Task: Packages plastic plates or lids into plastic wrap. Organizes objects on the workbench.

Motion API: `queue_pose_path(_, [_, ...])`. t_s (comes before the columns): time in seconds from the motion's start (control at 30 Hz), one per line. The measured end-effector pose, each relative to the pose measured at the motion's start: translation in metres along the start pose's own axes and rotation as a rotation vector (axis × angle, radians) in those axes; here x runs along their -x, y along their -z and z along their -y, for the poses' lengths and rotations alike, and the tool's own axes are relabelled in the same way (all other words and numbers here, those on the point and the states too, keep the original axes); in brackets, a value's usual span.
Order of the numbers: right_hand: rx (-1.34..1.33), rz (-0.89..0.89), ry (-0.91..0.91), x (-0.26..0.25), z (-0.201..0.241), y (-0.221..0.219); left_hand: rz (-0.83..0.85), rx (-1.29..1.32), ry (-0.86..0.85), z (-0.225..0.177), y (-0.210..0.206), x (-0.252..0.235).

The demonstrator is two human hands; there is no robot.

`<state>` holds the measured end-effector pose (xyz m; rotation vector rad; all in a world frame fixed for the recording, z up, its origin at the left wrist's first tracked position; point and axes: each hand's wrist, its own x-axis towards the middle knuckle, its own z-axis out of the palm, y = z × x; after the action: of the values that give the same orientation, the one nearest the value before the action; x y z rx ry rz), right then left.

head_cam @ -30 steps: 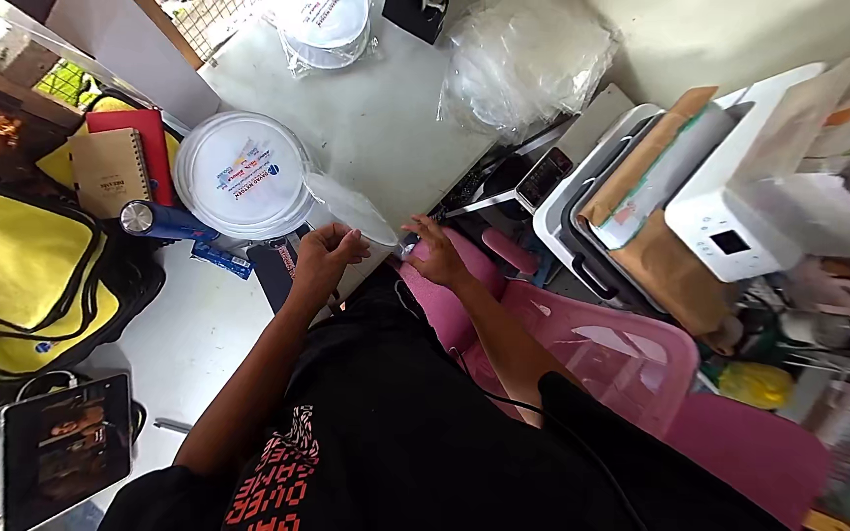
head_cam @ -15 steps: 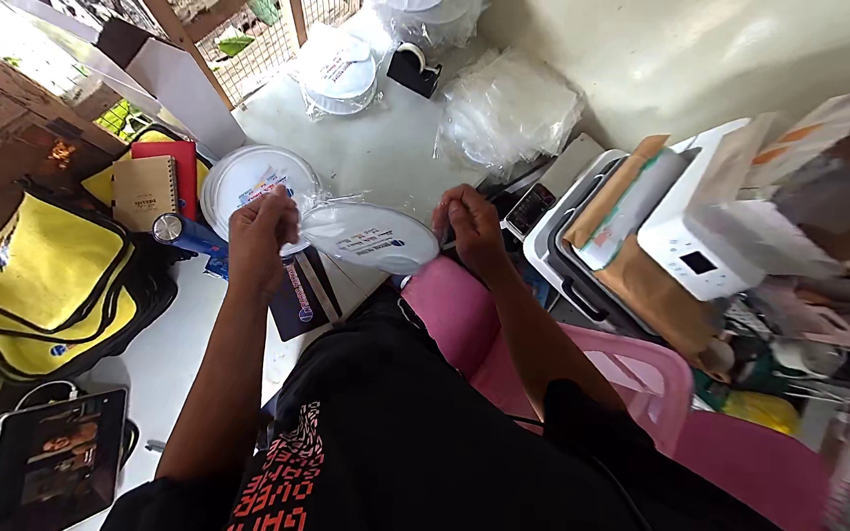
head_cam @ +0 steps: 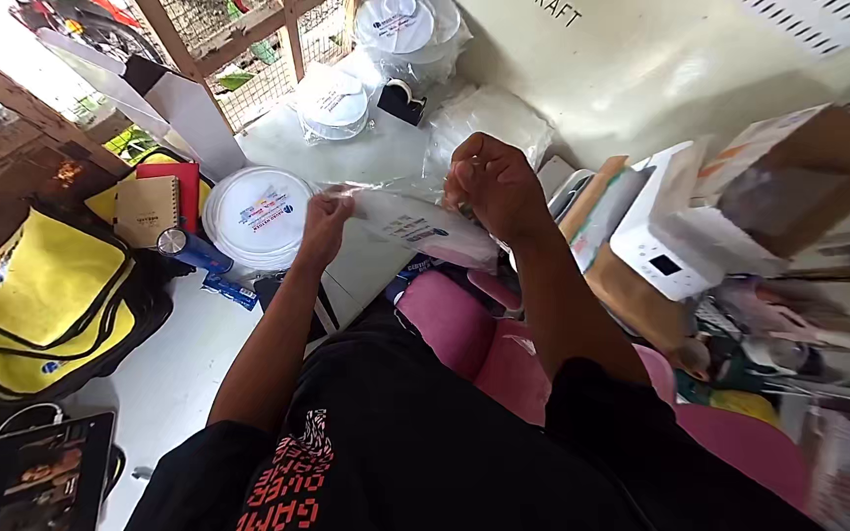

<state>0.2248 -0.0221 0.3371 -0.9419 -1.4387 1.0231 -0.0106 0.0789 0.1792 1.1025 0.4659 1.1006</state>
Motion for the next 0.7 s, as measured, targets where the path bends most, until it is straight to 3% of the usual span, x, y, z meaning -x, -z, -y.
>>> queue_pose_path(0.13, [0.199,-0.283,-0.002,0.010,0.003,0.013,-0.112,-0.317,-0.162,-0.056,0.009,-0.001])
queue_pose_path(0.23, [0.202,-0.360,0.001,0.015,-0.004,0.016,-0.127,-0.485,-0.178,-0.090,0.015,0.007])
queue_pose_path(0.33, [0.165,-0.256,-0.019,0.012,-0.004,0.017,-0.152,-0.578,-0.181,-0.115,0.014,0.015])
queue_pose_path(0.53, [0.111,0.118,-0.128,-0.003,0.001,0.017,-0.104,-0.755,-0.148,-0.145,0.028,0.029])
queue_pose_path(0.7, [0.254,0.205,-0.139,-0.017,0.019,-0.015,-0.081,-0.850,-0.129,-0.161,0.048,0.044])
